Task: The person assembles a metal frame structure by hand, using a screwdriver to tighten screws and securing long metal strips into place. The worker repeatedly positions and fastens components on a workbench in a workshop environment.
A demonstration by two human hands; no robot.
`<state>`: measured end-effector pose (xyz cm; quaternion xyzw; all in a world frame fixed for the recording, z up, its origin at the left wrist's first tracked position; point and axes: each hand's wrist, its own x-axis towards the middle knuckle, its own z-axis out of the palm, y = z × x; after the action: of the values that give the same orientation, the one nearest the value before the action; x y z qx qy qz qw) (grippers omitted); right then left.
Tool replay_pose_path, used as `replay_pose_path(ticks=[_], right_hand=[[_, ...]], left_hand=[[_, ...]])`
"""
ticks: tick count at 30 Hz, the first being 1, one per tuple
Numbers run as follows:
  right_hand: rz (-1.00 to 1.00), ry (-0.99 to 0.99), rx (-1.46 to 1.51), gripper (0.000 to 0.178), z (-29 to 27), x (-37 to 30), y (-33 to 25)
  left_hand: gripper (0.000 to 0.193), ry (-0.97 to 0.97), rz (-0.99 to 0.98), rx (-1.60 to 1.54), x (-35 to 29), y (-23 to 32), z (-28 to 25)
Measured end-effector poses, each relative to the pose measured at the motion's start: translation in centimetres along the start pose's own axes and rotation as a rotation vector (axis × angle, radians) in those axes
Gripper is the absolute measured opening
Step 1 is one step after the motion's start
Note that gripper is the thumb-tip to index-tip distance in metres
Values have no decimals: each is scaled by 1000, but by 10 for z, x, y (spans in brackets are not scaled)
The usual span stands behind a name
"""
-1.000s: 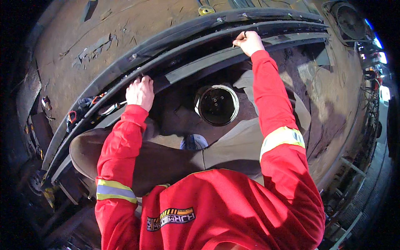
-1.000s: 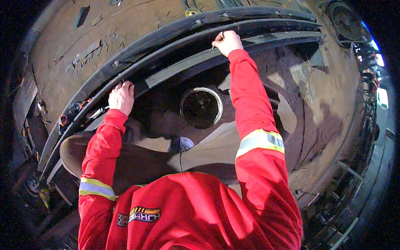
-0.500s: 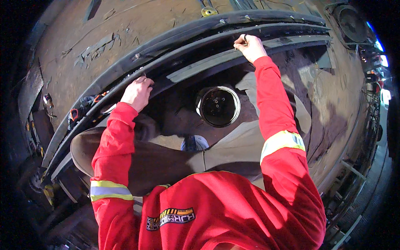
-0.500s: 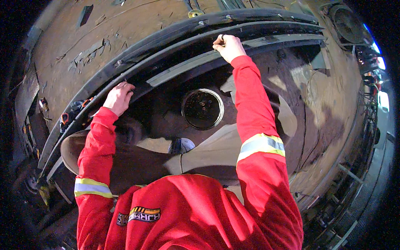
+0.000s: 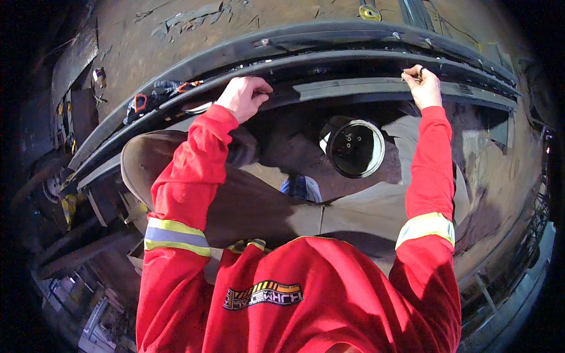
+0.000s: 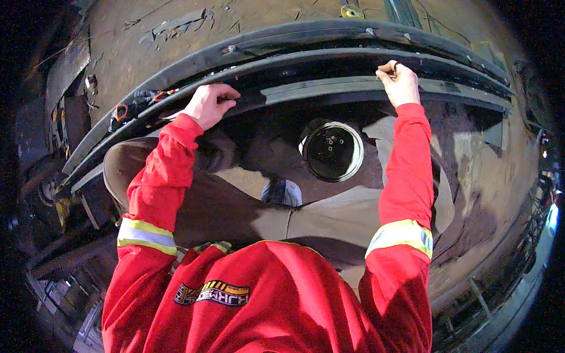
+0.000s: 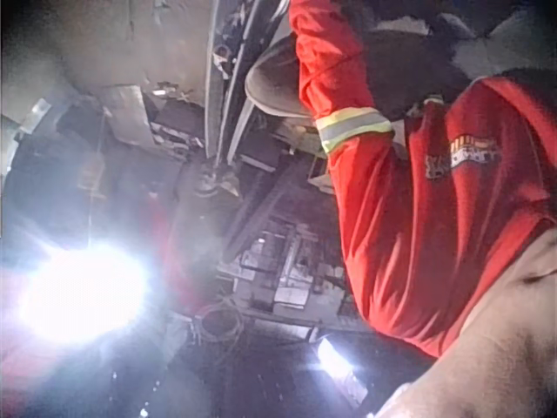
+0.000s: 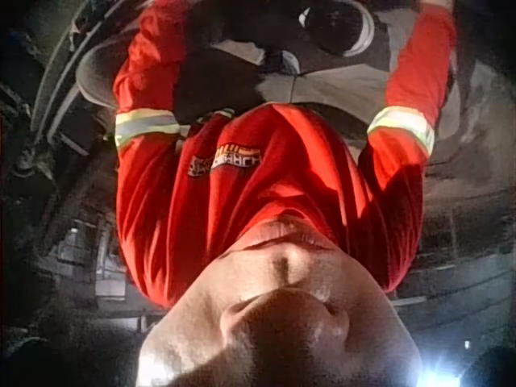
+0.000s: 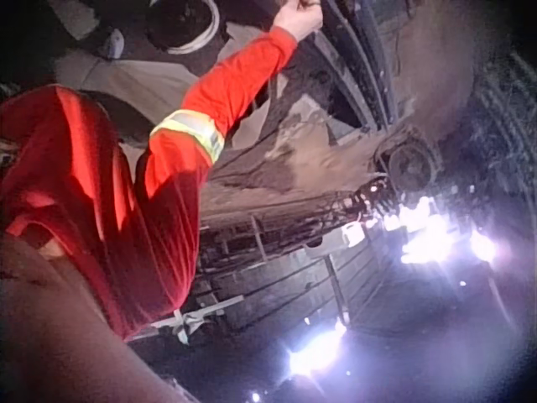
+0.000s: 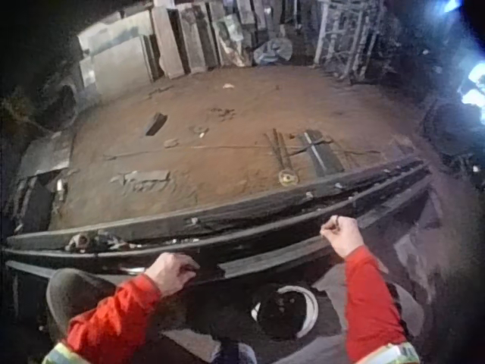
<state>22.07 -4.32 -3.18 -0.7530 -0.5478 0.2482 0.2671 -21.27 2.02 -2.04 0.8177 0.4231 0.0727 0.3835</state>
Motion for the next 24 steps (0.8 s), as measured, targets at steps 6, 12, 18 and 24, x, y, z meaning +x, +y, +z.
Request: replay_pose_path(ticks=[6, 12, 18, 24], right_hand=[[17, 13, -8, 10, -1, -1, 4], [-22, 20, 30, 13, 2, -3, 2], [-18, 45, 61, 10, 4, -2, 14], [-10, -32, 14, 10, 0, 1, 1]], left_hand=[[19, 27, -3, 45, -3, 8, 1], [16, 69, 81, 14, 0, -1, 7], [16, 49, 108, 24, 4, 6, 5], [16, 29, 130, 69, 3, 4, 2]])
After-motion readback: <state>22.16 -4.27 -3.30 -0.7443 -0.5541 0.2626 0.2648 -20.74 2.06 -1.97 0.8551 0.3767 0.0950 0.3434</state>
